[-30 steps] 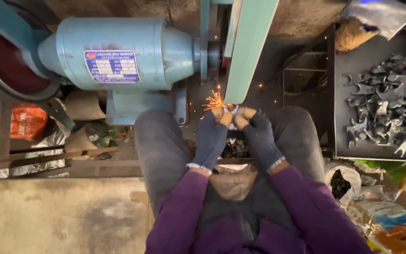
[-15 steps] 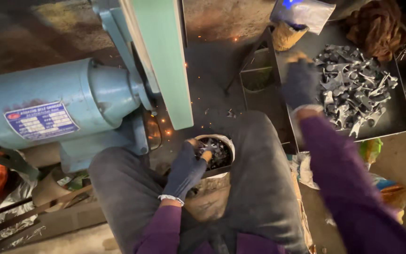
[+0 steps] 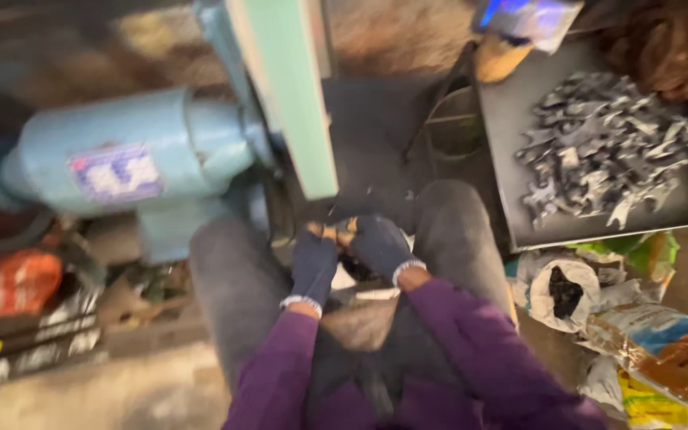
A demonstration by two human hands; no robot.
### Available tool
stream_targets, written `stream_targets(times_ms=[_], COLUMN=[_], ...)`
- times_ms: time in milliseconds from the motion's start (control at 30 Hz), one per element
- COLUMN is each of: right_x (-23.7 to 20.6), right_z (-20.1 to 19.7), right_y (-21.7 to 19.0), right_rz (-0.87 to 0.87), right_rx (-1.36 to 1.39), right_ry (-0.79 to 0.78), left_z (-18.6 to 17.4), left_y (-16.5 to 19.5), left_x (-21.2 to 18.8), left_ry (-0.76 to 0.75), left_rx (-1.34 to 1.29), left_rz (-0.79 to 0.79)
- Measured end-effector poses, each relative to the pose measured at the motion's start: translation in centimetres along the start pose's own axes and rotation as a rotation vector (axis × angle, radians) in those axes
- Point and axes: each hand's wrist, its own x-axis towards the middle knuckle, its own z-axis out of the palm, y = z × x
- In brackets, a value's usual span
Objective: The person sits at a belt grinder and holds small metal castings against the moving belt, producing sparks as edges are ground. They place finished pieces onto a tray of similar parts and pick up new pieces to continue grinding.
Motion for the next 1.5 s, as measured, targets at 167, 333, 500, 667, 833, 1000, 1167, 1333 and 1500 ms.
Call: stream_targets(times_ms=[167,333,500,667,833,1000,1167,1333,1500], right_x=[0.2,0.7,3.4,5.2,2.0,1.0,1.5,2.0,2.4], right_z=[4.2,4.7,2.3,0.8,1.7,5.6,7.4,9.0,9.2], right_y=[2.8,1.6,0.3,-0.1,0.9,0.7,-0.5,-2.2,-2.4], right_rz=[-0.082,-0.089,-0.557,-0.151,-0.355,-0.204,-0.271,-0.16,-0.167], right_rx=[0.67,0.651,0.759,0.997,0.357,0.755,0.083,0.147,0.21], right_ry=[0.022,0.273,0.393,0.152,0.309,0.093,0.539,0.542,0.502], left_z=[-1.0,-1.5,-0.1,1.2,-0.3,-2.8,-3.4,-4.1,-2.4], left_y=[0.1,2.8,5.6,5.4,2.3,1.3,2.9,1.8,-0.6], left_x=[0.9,-0.6,-2.0,-0.9,-0.6,0.6,0.6,0.6,2.2], left_ry=[-0.061,-0.08,0.022,0.07,0.063,0.035,0.113,0.199,0.332], left_rx=[-0.678,-0.567,-0.741,-0.546,-0.701,-0.751,-0.536,-0.406,-0.462], left_rz=[0.165,0.123,0.302,0.065,0.299,0.142,0.066,0.078,0.345])
